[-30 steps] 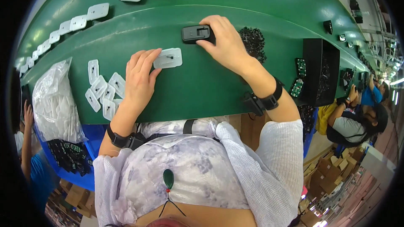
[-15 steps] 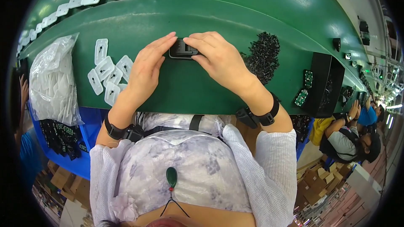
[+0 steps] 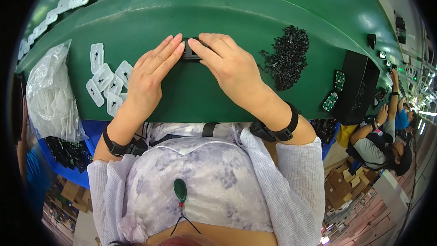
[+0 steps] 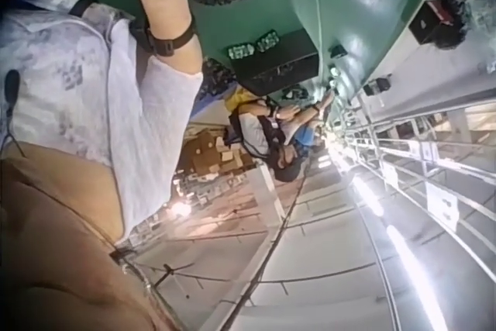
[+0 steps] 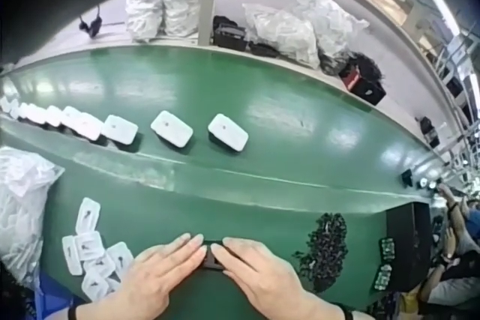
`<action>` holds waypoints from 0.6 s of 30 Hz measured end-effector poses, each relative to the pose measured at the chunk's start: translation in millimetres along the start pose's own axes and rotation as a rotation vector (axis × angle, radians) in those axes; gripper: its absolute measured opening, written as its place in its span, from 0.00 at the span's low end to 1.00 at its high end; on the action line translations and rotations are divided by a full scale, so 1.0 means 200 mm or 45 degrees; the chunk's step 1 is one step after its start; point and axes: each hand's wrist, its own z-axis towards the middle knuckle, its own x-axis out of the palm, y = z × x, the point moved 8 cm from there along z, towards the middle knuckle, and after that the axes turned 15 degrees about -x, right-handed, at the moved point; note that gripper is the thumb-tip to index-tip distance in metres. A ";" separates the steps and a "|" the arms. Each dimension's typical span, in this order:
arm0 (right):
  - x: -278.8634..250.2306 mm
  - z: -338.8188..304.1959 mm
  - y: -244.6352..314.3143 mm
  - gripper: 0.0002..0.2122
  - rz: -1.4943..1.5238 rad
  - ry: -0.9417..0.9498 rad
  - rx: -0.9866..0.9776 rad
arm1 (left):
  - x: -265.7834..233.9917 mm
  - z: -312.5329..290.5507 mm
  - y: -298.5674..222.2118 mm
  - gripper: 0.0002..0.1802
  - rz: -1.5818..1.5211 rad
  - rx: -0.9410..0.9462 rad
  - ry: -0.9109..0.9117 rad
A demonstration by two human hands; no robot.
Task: The person picks up a black housing, inserts a circuit board, and presses a white cover onto the assembly before placing it on the workbench. They then pick up a small black component, insert it into a white base, and set it aside.
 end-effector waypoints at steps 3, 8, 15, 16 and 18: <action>0.00 -0.02 0.00 0.21 0.000 -0.030 0.043 | 0.00 -0.01 -0.02 0.29 0.044 0.011 -0.027; 0.01 -0.03 0.02 0.23 -0.099 -0.096 0.089 | 0.01 -0.01 -0.05 0.27 0.202 0.047 -0.153; -0.01 -0.02 -0.04 0.21 0.053 -0.165 0.088 | 0.05 -0.01 -0.08 0.30 0.208 0.050 -0.273; 0.00 0.01 -0.07 0.20 0.129 -0.115 0.067 | 0.06 0.01 -0.06 0.29 0.176 0.033 -0.339; 0.00 0.05 -0.14 0.16 0.260 0.002 0.102 | 0.03 0.07 -0.05 0.28 0.144 0.039 -0.423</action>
